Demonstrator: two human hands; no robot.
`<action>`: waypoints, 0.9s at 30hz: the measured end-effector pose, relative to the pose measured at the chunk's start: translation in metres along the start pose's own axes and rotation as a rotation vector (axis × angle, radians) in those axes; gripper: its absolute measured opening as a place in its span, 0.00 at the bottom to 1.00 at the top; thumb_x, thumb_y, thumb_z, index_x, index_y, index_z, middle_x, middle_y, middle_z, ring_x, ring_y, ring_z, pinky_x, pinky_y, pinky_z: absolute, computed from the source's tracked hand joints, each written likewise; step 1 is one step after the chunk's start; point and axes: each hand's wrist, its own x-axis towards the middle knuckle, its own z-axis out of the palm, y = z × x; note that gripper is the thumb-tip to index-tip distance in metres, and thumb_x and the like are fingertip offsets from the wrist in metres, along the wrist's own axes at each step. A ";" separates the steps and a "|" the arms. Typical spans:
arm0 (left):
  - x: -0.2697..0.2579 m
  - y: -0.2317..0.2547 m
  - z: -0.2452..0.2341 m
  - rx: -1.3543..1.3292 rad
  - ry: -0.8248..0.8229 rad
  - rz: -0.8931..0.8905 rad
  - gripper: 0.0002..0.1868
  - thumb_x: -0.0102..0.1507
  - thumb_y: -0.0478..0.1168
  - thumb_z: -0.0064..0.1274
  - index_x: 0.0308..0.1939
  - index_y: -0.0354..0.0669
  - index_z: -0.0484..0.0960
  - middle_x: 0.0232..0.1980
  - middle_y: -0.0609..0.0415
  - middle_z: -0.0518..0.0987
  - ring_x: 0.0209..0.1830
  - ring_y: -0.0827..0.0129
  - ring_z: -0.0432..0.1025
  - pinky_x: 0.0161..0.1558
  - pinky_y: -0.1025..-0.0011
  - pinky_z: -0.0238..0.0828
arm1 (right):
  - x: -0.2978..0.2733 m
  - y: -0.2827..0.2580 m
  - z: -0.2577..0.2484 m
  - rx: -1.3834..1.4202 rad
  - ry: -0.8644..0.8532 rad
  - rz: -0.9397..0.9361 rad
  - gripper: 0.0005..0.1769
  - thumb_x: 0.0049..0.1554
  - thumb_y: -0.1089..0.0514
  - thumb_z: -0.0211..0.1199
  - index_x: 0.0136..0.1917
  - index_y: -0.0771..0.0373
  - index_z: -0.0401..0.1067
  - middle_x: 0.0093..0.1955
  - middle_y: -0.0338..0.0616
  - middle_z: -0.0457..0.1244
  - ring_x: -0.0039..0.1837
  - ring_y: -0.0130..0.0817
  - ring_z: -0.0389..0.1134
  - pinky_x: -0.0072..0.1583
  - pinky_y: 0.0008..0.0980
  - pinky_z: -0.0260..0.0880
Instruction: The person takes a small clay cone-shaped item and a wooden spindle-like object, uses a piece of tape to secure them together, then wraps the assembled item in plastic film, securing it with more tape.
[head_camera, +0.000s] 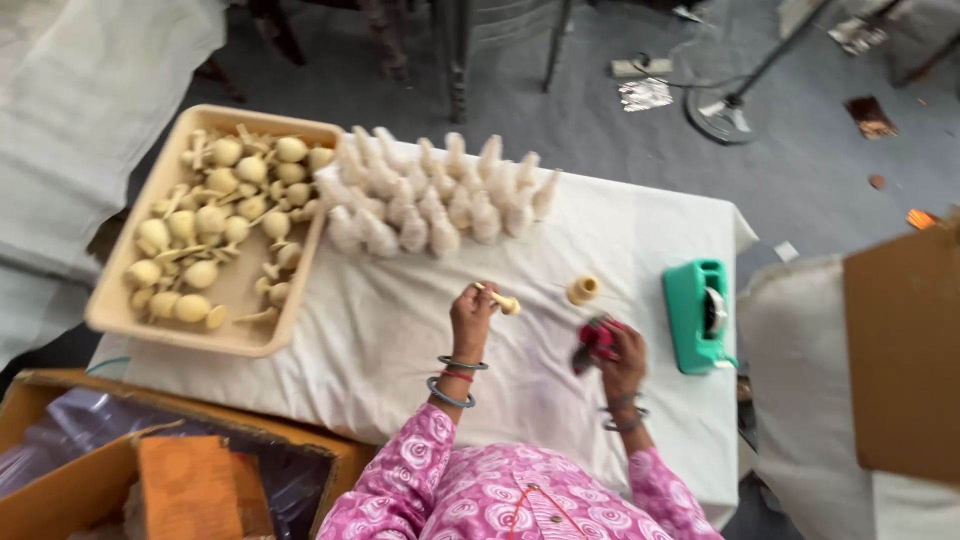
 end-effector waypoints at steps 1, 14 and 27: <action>-0.012 -0.003 0.021 0.191 -0.005 -0.004 0.12 0.69 0.43 0.52 0.44 0.36 0.81 0.40 0.55 0.80 0.42 0.71 0.76 0.46 0.68 0.79 | -0.001 -0.021 0.004 0.029 0.011 -0.074 0.32 0.42 0.67 0.68 0.61 0.59 0.75 0.62 0.50 0.65 0.64 0.51 0.66 0.65 0.43 0.69; -0.082 0.011 0.102 0.451 -0.709 -0.084 0.09 0.68 0.40 0.55 0.44 0.35 0.84 0.39 0.57 0.81 0.38 0.76 0.77 0.39 0.74 0.78 | 0.024 -0.039 -0.066 1.001 -0.909 0.684 0.16 0.53 0.64 0.68 0.55 0.68 0.75 0.42 0.41 0.70 0.40 0.28 0.71 0.42 0.29 0.73; -0.048 -0.030 0.077 0.338 -0.569 -0.152 0.10 0.70 0.41 0.52 0.48 0.38 0.82 0.35 0.60 0.81 0.30 0.84 0.74 0.34 0.80 0.79 | 0.017 -0.052 -0.030 1.081 -0.526 0.837 0.14 0.57 0.63 0.63 0.56 0.68 0.73 0.40 0.47 0.70 0.35 0.33 0.72 0.35 0.34 0.75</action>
